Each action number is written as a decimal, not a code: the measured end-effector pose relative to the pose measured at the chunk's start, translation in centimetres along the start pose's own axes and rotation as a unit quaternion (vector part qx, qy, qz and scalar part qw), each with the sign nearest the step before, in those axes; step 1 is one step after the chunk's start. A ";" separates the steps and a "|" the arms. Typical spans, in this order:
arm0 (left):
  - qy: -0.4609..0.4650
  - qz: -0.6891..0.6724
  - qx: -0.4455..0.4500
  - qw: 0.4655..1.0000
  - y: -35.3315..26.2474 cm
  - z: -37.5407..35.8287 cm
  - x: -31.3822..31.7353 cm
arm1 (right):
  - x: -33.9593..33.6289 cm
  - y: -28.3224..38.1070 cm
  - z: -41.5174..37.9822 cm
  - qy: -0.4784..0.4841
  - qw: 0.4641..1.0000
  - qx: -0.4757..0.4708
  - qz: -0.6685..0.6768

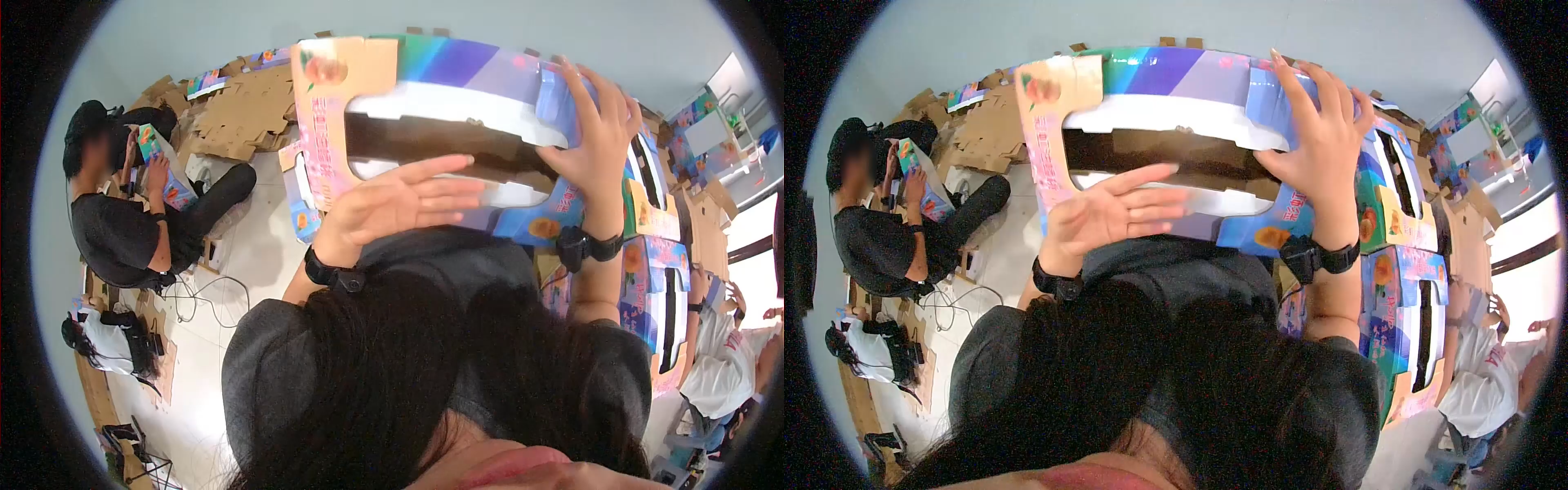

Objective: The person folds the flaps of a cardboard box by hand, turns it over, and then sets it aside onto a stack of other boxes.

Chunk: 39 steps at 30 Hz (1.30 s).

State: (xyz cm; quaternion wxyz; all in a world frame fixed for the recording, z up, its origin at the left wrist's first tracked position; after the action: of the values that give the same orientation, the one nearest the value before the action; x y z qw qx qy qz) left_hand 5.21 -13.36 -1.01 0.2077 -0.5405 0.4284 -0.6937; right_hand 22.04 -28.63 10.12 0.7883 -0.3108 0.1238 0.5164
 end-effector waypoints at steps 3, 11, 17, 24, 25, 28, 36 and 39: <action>0.029 0.091 0.154 0.983 -0.5 -1.9 -0.9 | 1.5 -1.0 0.1 0.036 0.998 0.004 0.043; -0.198 0.328 0.229 0.895 -3.1 -3.4 -1.4 | 12.8 -5.8 -5.3 0.179 0.982 0.000 0.057; -0.348 0.555 0.234 0.718 -4.6 -4.4 -1.8 | 6.2 -1.3 -4.5 0.205 0.967 -0.018 0.149; -0.380 0.683 0.132 0.609 -4.9 -6.0 -4.0 | 2.4 6.2 -9.2 0.330 0.912 0.021 0.243; -0.389 0.709 0.104 0.579 -4.6 -6.1 -4.5 | 3.0 6.8 -9.8 0.329 0.913 0.038 0.237; -0.460 0.737 0.091 0.487 -3.2 -5.9 -5.6 | 4.9 6.9 -10.8 0.281 0.944 0.021 0.170; -0.542 0.746 -0.016 0.387 -1.1 -3.7 -7.6 | 6.3 4.2 -9.5 0.230 0.960 -0.012 0.161; -0.560 0.732 -0.025 0.388 -1.0 -3.3 -7.7 | 7.2 3.1 -9.0 0.220 0.959 -0.014 0.178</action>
State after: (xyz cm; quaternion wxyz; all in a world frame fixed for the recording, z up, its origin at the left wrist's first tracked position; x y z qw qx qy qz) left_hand 4.86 -5.80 -4.77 0.8147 -0.2896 0.4624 0.1965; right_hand 23.59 -28.07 -1.69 0.6324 -0.4002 0.3406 0.5691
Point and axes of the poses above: each hand's wrist, its own z-axis towards the middle knuckle, its own x-axis out of the palm, y = z × x, the point moved 7 cm from there along z, towards the middle knuckle, and after that the axes turned 14 degrees about -x, right-handed, at the moved point
